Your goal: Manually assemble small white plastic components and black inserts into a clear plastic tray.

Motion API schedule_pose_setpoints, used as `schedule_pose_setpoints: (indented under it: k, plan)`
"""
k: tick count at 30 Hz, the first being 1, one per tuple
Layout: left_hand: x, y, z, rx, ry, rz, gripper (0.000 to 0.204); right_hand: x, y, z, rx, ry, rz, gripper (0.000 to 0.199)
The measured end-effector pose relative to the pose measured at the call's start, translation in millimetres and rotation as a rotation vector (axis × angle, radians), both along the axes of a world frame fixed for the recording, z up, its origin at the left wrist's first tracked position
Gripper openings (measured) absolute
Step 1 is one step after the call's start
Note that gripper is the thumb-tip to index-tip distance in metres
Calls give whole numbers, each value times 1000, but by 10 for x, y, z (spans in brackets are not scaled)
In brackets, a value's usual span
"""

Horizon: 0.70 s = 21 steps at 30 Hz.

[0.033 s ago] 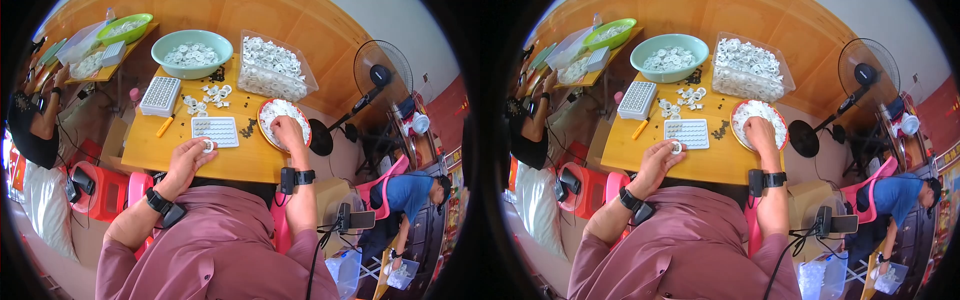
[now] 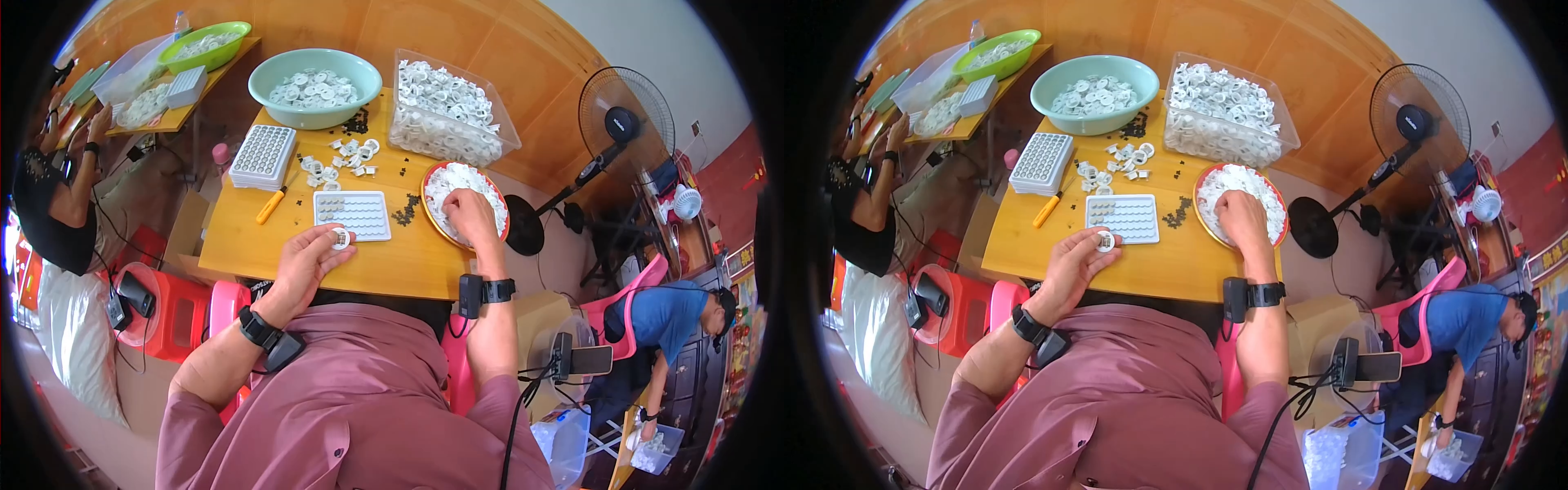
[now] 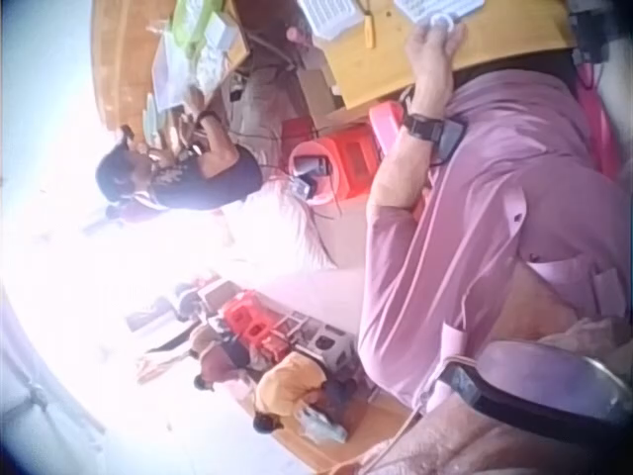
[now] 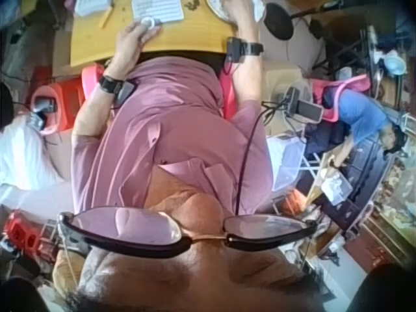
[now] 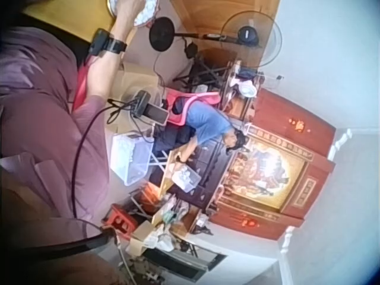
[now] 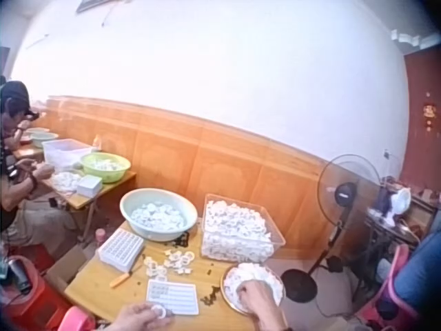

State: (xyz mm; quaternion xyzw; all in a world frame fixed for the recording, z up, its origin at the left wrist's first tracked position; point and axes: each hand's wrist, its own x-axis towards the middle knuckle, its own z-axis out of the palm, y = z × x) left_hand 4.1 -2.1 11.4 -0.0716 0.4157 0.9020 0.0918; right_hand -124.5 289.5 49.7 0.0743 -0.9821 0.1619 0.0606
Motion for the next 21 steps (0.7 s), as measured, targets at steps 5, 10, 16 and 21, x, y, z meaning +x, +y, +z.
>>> schedule_pose_setpoints:
  k: [5, 10, 16, 21]
  plan:
    - [30, -43, 21, 88, -14, -29, 32, 71, -190, 138, -331, 157, 152, 11]
    - [-5, -27, -69, 187, 7, -42, 36, 387, -671, 196, -598, 29, 362, 12]
    - [-13, -30, -58, 266, 43, -9, 34, 640, -1104, -7, -479, 93, 606, 10]
    - [-11, -48, -46, 264, 33, 23, 33, 710, -1188, -44, -563, 14, 550, 16]
